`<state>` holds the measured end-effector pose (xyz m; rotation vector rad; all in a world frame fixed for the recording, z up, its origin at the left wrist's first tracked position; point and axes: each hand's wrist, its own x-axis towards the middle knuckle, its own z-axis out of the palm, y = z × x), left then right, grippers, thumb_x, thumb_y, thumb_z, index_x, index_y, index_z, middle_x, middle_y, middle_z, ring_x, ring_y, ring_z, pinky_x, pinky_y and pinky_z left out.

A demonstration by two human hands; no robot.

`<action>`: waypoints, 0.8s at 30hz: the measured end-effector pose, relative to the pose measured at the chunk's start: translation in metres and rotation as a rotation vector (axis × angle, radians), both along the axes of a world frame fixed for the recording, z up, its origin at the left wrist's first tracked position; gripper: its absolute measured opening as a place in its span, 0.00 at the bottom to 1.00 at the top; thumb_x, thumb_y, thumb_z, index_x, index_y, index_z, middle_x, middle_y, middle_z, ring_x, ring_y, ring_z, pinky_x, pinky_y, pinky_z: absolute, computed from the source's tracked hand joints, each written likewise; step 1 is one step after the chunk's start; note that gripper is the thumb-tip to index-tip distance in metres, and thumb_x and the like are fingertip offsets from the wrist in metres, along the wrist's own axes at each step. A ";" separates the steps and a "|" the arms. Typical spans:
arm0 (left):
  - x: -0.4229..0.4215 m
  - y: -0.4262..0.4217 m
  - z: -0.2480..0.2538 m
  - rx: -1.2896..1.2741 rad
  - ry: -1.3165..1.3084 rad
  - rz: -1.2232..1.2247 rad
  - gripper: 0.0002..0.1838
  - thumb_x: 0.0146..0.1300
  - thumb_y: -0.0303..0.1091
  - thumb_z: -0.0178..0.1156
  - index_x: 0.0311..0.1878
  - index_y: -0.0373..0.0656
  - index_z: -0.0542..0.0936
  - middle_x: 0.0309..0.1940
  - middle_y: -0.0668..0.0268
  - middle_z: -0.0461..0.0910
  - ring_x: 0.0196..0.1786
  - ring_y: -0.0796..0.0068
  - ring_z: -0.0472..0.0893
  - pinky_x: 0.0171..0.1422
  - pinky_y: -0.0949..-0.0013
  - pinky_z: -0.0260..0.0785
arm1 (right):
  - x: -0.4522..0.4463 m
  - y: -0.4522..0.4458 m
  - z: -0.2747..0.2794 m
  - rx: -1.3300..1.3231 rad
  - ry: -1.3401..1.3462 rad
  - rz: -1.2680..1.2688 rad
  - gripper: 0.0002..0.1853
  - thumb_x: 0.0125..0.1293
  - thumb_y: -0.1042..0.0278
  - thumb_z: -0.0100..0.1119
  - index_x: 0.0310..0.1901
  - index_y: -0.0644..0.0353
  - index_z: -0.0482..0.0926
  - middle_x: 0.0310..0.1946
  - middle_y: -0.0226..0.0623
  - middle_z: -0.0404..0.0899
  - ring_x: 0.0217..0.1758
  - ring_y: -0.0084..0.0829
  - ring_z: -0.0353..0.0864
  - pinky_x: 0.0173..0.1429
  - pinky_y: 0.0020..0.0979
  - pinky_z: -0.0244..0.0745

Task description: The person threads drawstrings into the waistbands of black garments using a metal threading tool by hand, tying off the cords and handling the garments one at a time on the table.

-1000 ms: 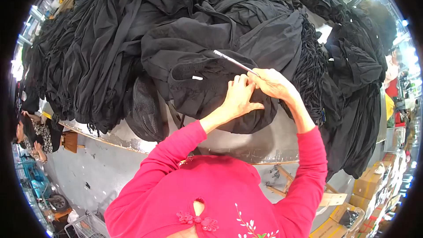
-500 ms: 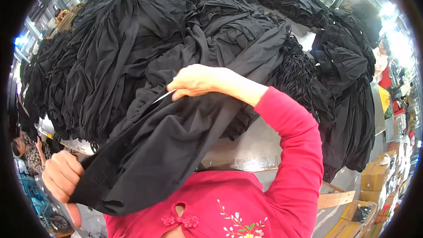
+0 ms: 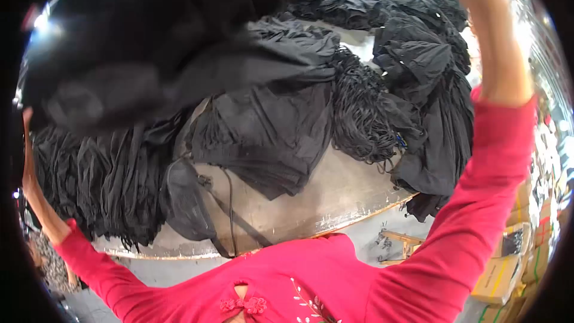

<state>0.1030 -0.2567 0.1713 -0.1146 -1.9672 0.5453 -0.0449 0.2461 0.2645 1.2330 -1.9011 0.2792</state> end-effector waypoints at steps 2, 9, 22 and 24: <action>-0.006 0.031 -0.023 0.167 -0.150 -0.261 0.10 0.55 0.25 0.59 0.43 0.40 0.79 0.42 0.59 0.76 0.47 0.62 0.75 0.53 0.67 0.66 | -0.001 0.020 -0.055 0.004 -0.166 -0.018 0.09 0.58 0.64 0.54 0.34 0.59 0.80 0.28 0.36 0.79 0.35 0.27 0.78 0.39 0.27 0.72; -0.159 0.143 -0.276 0.148 -0.713 -0.489 0.13 0.49 0.40 0.62 0.20 0.41 0.76 0.23 0.62 0.71 0.30 0.62 0.73 0.34 0.63 0.67 | -0.090 -0.021 -0.370 0.107 -0.631 -0.614 0.10 0.52 0.57 0.56 0.28 0.53 0.77 0.24 0.41 0.78 0.31 0.42 0.80 0.35 0.41 0.74; -0.158 0.334 -0.277 1.849 -1.119 -1.034 0.20 0.68 0.43 0.40 0.42 0.34 0.74 0.36 0.61 0.77 0.42 0.67 0.77 0.51 0.65 0.67 | 0.039 -0.012 -0.392 -0.709 -1.367 -0.044 0.10 0.62 0.65 0.52 0.32 0.63 0.78 0.17 0.31 0.74 0.20 0.20 0.71 0.26 0.25 0.67; -0.156 0.381 -0.276 2.474 -1.177 -1.016 0.23 0.70 0.48 0.37 0.19 0.49 0.57 0.12 0.74 0.53 0.14 0.79 0.58 0.21 0.74 0.58 | 0.058 -0.008 -0.385 -0.803 -1.664 -0.087 0.10 0.62 0.66 0.52 0.34 0.63 0.78 0.19 0.33 0.76 0.21 0.23 0.74 0.29 0.26 0.70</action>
